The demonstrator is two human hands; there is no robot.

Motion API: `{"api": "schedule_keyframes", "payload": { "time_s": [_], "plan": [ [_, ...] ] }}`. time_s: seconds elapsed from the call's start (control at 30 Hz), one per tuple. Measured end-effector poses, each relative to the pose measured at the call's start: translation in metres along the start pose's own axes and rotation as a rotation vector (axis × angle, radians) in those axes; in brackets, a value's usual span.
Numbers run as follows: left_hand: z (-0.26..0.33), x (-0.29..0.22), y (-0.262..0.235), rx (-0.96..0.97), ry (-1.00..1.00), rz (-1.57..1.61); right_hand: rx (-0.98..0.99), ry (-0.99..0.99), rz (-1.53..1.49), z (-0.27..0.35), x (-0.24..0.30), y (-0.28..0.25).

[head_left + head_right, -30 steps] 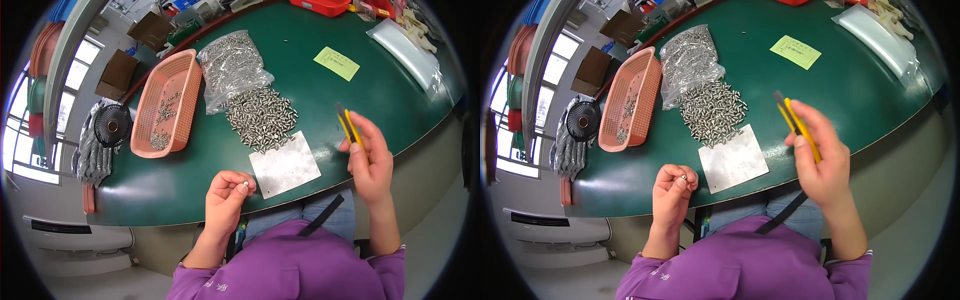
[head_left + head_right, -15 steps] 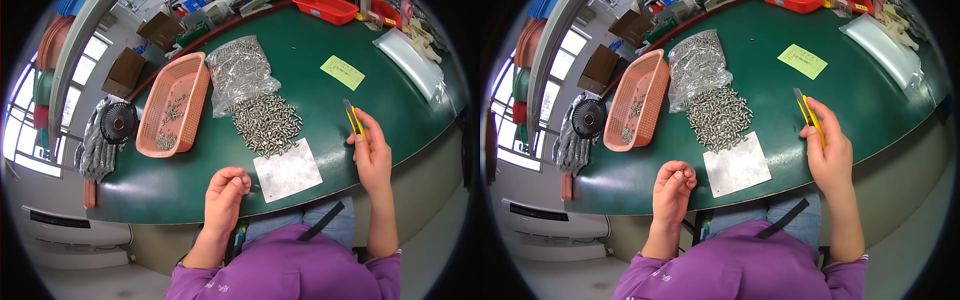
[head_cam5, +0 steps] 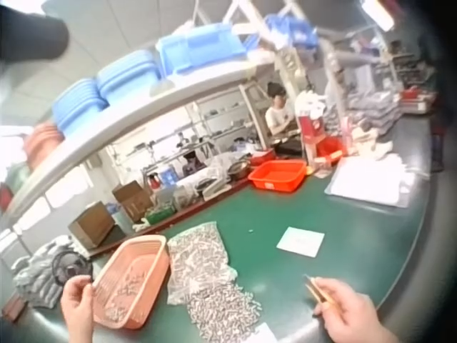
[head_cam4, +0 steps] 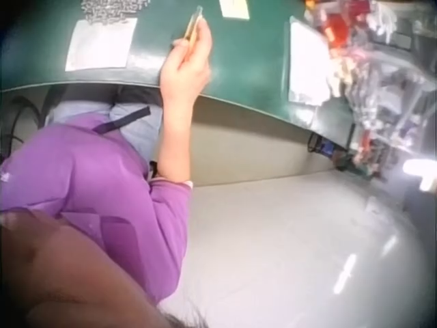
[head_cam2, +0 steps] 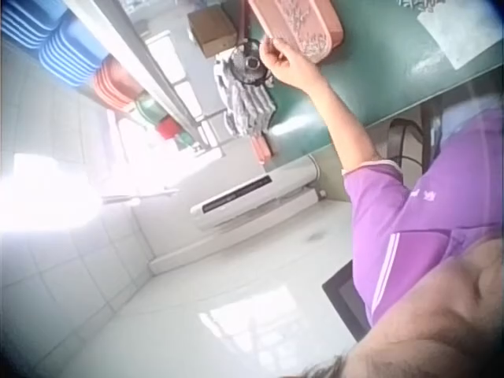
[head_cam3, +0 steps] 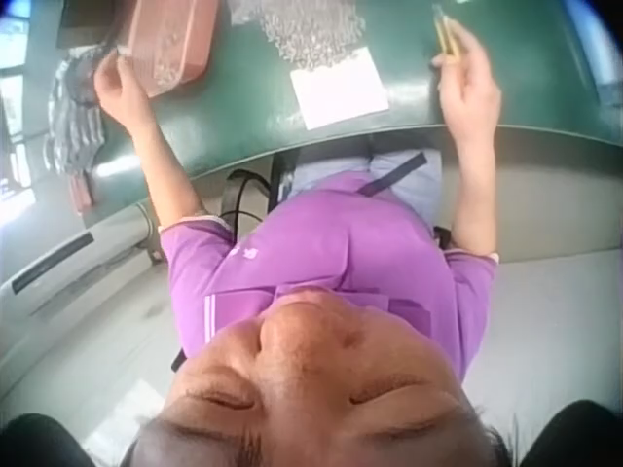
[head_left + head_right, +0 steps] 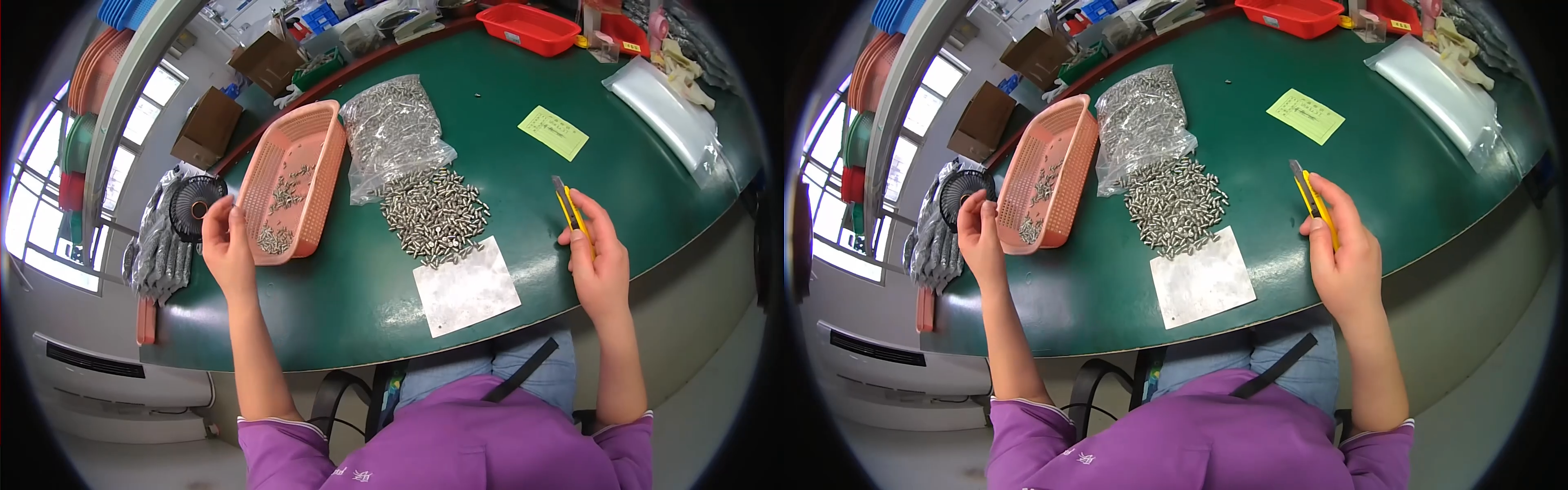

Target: The recorder is using a utility knife to scrape individual metal pins before placing them into a tray at a manufacturing workbench.

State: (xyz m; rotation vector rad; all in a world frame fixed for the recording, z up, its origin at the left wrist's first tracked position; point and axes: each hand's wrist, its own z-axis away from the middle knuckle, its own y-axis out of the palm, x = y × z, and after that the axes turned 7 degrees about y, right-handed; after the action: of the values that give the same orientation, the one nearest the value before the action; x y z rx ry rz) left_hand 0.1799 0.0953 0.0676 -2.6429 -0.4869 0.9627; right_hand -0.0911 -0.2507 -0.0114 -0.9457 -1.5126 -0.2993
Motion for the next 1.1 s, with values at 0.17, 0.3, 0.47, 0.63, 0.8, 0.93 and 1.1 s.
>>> {"api": "schedule_keyframes", "payload": {
  "time_s": [0.17,0.3,0.47,0.63,0.8,0.93,1.1],
  "plan": [
    [0.007,-0.018,0.031,0.126,0.131,-0.232,-0.024,-0.002,0.027,-0.001,-0.004,0.002],
    [0.042,-0.043,0.078,0.531,0.205,-0.120,-0.031,-0.017,0.031,0.000,-0.003,0.001],
    [0.048,-0.023,0.113,0.694,0.135,-0.185,-0.025,-0.019,0.012,0.000,-0.004,0.002],
    [0.043,-0.021,0.119,0.725,0.207,-0.213,-0.018,-0.010,0.022,-0.001,-0.004,0.002],
    [0.042,-0.019,0.119,0.715,0.283,-0.226,-0.025,-0.038,0.026,-0.001,-0.004,0.000],
    [0.041,-0.017,0.119,0.718,0.303,-0.227,0.001,-0.009,0.016,0.000,-0.004,0.001],
    [0.044,-0.019,0.109,0.760,0.259,-0.322,-0.010,-0.034,0.017,0.000,-0.004,0.001]
  ]
}}
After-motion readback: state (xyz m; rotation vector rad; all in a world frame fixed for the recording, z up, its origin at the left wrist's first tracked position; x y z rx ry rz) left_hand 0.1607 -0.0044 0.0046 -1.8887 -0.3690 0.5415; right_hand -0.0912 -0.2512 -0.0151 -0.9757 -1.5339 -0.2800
